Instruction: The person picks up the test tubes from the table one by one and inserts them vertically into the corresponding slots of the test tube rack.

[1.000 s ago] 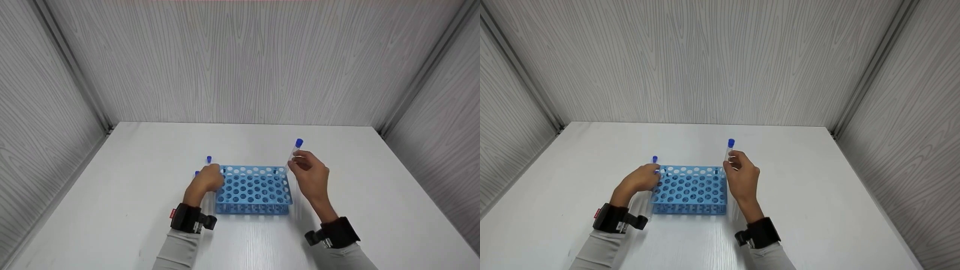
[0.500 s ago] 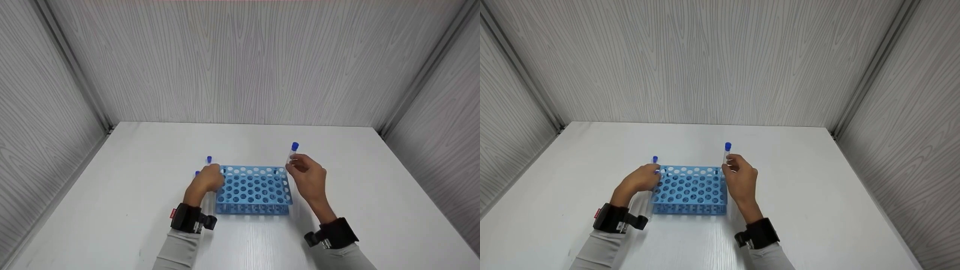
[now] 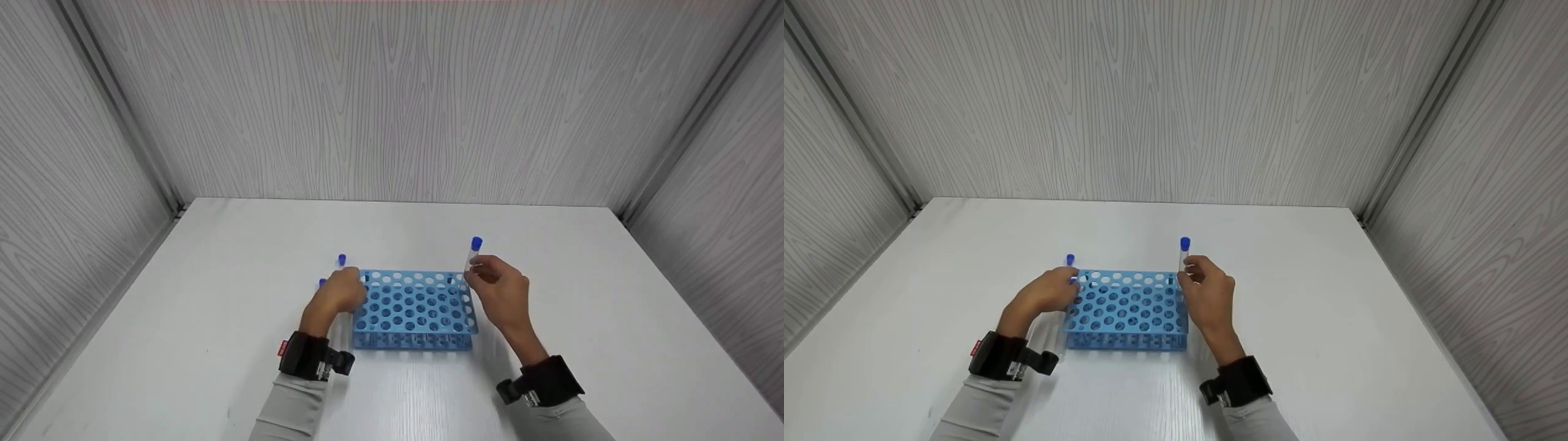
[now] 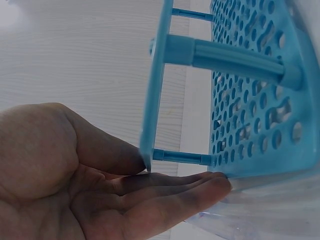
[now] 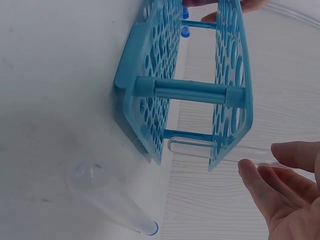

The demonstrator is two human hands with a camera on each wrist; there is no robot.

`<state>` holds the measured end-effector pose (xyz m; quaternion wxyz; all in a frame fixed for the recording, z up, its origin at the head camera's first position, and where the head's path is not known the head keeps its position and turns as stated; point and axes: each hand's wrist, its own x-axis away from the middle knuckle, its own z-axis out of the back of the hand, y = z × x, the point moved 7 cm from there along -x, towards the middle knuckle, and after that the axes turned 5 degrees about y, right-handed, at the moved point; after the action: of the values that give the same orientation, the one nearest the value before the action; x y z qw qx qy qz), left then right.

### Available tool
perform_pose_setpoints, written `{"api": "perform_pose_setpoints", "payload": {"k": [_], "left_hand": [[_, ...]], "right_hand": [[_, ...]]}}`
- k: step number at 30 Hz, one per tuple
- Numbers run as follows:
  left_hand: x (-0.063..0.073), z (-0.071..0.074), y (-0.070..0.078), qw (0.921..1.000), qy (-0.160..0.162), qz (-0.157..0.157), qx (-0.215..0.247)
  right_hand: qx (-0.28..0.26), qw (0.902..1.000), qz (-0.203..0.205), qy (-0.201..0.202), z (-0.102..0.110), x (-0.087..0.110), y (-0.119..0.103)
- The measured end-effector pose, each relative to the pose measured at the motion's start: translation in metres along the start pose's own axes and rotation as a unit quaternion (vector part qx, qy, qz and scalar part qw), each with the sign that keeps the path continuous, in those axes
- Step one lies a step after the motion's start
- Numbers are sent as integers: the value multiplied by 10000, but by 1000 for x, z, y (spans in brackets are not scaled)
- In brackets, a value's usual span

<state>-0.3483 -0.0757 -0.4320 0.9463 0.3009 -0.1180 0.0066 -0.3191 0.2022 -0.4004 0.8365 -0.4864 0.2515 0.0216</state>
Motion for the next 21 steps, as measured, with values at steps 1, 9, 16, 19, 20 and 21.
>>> {"api": "perform_pose_setpoints", "payload": {"k": [1,9,16,19,20,21], "left_hand": [[0,0,0,10000,-5,-24,0],[0,0,0,10000,-33,78,5],[1,0,-1,9999,-45,83,50],[1,0,-1,9999,-55,95,49],[1,-1,-1,9999,-55,94,49],[1,-1,-1,9999,-52,84,46]], "right_hand": [[3,10000,1,-18,0,0,0],[73,9999,-64,-101,-3,0,5],[216,9996,-48,-157,-5,0,6],[200,9996,-97,-186,-5,-1,7],[191,9996,-108,-196,-5,-1,8],[186,9995,-123,-205,-5,-1,8]]}}
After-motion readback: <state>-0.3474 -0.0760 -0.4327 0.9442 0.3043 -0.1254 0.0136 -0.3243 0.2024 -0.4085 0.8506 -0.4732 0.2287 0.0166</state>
